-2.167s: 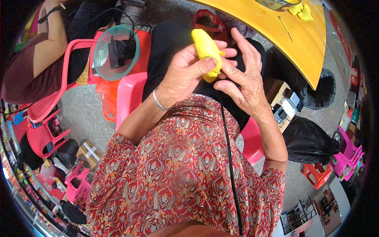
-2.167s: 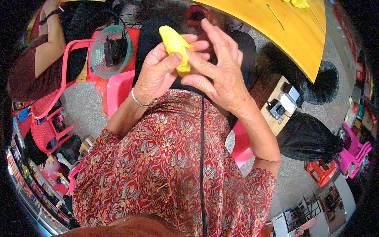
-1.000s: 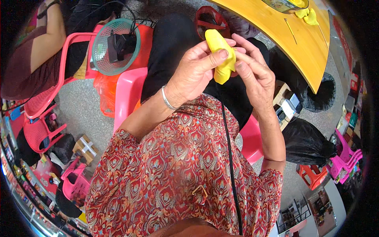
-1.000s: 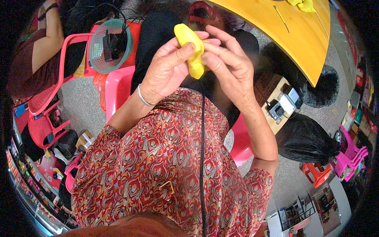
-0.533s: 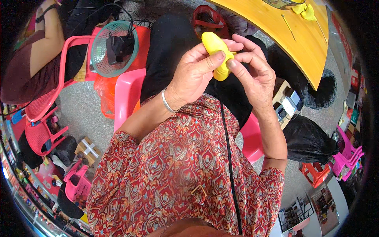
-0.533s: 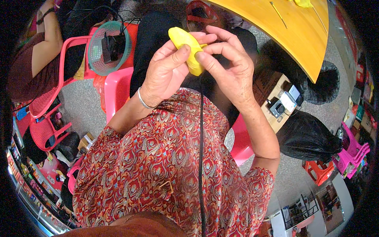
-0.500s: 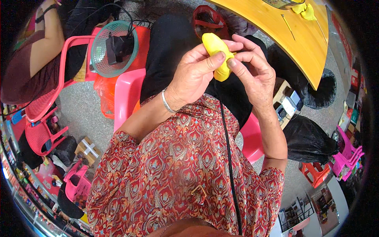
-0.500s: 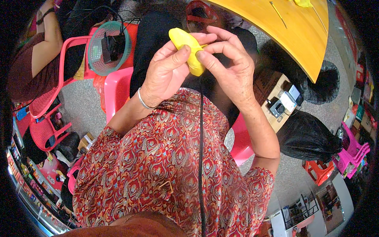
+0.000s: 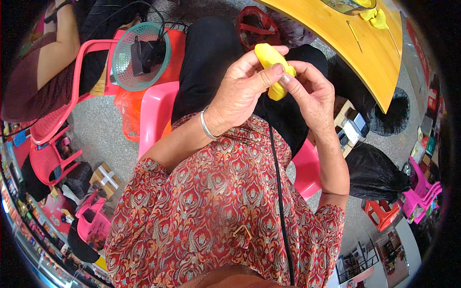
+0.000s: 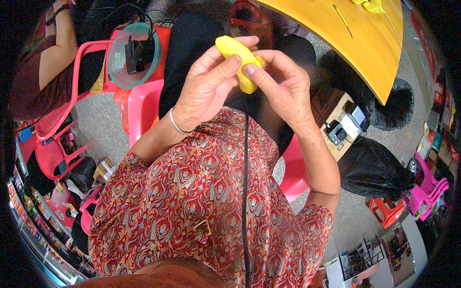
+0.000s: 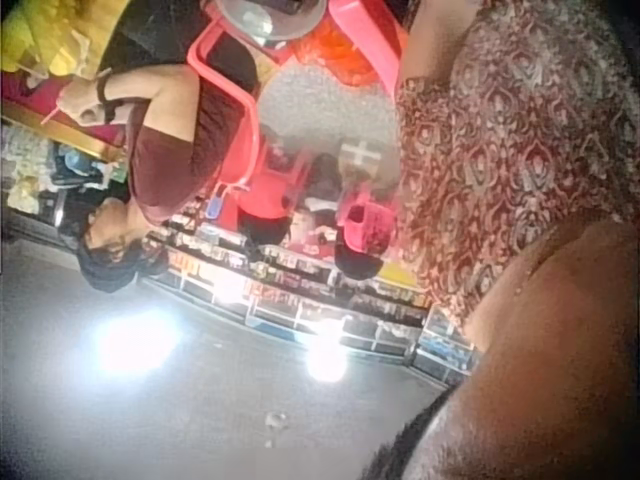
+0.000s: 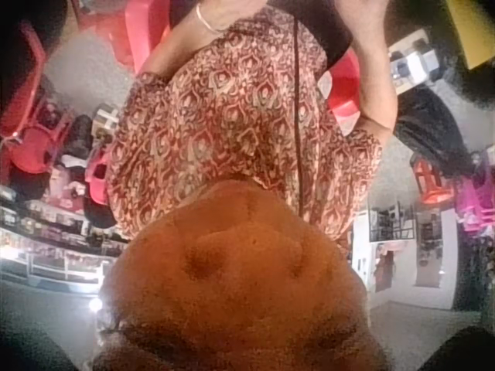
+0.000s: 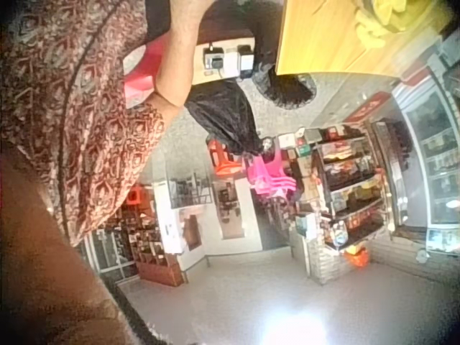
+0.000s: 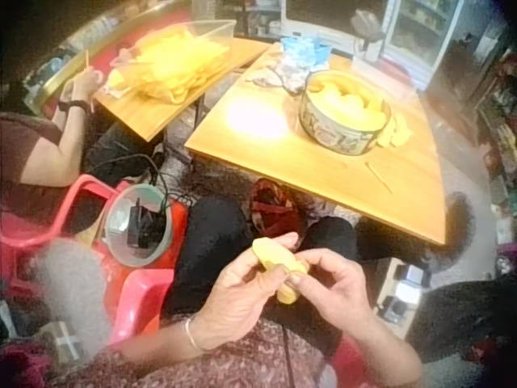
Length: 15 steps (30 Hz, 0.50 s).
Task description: Manually stuffing and assembling yellow shoe/slipper components.
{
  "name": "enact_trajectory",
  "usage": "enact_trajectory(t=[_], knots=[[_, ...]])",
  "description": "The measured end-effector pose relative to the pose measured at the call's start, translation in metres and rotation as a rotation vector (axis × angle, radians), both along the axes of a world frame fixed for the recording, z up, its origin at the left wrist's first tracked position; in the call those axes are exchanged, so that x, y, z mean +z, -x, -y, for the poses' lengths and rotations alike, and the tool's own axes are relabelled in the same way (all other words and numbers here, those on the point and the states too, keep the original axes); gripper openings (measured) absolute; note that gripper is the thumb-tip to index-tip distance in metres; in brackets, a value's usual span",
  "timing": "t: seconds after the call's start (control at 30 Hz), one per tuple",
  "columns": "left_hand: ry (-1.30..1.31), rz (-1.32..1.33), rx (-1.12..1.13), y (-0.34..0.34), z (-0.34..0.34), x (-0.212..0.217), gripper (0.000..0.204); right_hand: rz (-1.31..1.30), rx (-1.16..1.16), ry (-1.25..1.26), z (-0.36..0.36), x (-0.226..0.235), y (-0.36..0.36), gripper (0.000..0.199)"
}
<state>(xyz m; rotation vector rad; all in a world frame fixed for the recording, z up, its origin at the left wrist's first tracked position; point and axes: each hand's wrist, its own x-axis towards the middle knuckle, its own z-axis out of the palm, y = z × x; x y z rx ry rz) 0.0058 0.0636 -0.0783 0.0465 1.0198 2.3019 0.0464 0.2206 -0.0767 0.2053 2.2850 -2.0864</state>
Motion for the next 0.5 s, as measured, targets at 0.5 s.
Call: enact_trajectory(t=[0.5], knots=[[-0.123, 0.155, 0.033, 0.003, -0.003, -0.016, 0.045, 0.026, -0.048, 0.184, 0.007, -0.004, 0.005, 0.021]])
